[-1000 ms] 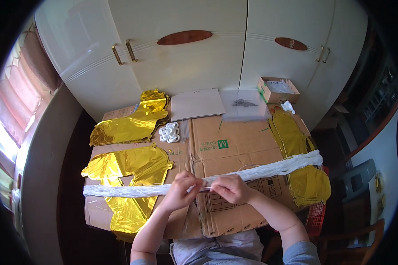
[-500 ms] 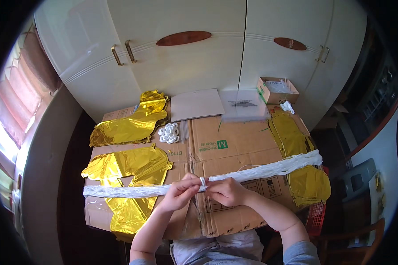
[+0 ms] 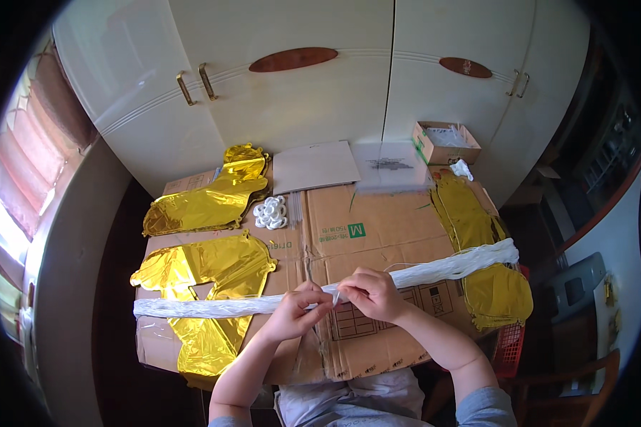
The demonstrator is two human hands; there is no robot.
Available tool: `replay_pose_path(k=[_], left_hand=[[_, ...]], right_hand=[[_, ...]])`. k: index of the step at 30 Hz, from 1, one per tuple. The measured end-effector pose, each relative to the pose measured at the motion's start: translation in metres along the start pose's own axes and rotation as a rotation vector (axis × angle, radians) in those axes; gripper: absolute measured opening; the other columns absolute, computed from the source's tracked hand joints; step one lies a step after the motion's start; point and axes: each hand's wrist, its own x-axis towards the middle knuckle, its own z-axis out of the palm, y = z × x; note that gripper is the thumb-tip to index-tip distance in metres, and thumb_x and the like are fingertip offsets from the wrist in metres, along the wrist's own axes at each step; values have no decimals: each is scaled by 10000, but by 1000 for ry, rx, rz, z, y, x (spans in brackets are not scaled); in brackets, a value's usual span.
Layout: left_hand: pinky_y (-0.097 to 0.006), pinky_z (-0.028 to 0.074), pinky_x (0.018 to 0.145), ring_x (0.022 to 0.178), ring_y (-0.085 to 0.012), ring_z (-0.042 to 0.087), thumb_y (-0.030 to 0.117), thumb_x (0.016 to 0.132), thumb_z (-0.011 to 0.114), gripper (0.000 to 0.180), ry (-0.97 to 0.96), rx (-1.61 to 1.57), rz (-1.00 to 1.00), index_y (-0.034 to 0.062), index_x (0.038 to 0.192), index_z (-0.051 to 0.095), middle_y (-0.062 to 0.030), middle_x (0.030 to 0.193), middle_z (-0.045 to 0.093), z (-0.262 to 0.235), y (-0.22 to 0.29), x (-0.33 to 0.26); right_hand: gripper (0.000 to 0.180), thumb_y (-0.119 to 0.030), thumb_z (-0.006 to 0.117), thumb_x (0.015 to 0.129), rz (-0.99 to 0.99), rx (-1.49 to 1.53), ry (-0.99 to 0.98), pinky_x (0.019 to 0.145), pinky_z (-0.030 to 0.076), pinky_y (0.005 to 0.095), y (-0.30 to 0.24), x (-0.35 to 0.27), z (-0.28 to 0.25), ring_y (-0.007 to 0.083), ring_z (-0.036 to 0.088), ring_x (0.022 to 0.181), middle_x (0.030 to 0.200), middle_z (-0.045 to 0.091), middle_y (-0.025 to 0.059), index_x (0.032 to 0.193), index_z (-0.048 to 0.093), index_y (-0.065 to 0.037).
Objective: Folding and organizing gold star-shaped foil balloons on a cardboard workspace.
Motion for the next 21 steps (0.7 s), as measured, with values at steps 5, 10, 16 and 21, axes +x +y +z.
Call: replay_pose_path(k=[5,10,16,21], left_hand=[[-273,414,821,897,-150,523,57,906,551,217,-91,-479,-32,0,1100,629,-65,943,584,0,1,-1],[-313,353,967,1097,-186,452,8,910,511,382,-27,-516,20,12,1291,500,-98,1113,541,5,-9,-6],[-349,311,1041,1279,-245,376,-41,901,470,388,42,-326,95,-1,1287,492,-138,1277,506,14,-4,2],[-319,417,966,1174,-239,528,-53,892,480,349,135,-193,57,-9,1236,523,-120,1236,576,11,-12,0]], right_hand=[[82,-6,666,805,38,82,13,559,452,273,10,-5,13,164,579,639,763,602,55,874,640,-41],[80,-45,632,858,248,201,-21,612,456,244,9,-10,17,110,582,687,785,616,46,934,647,-25],[123,-104,619,883,450,341,-25,567,439,219,11,-13,21,40,543,648,794,670,41,945,665,-8],[97,-94,655,844,490,189,-18,540,438,218,3,-8,17,41,539,601,761,666,32,890,676,-12]])
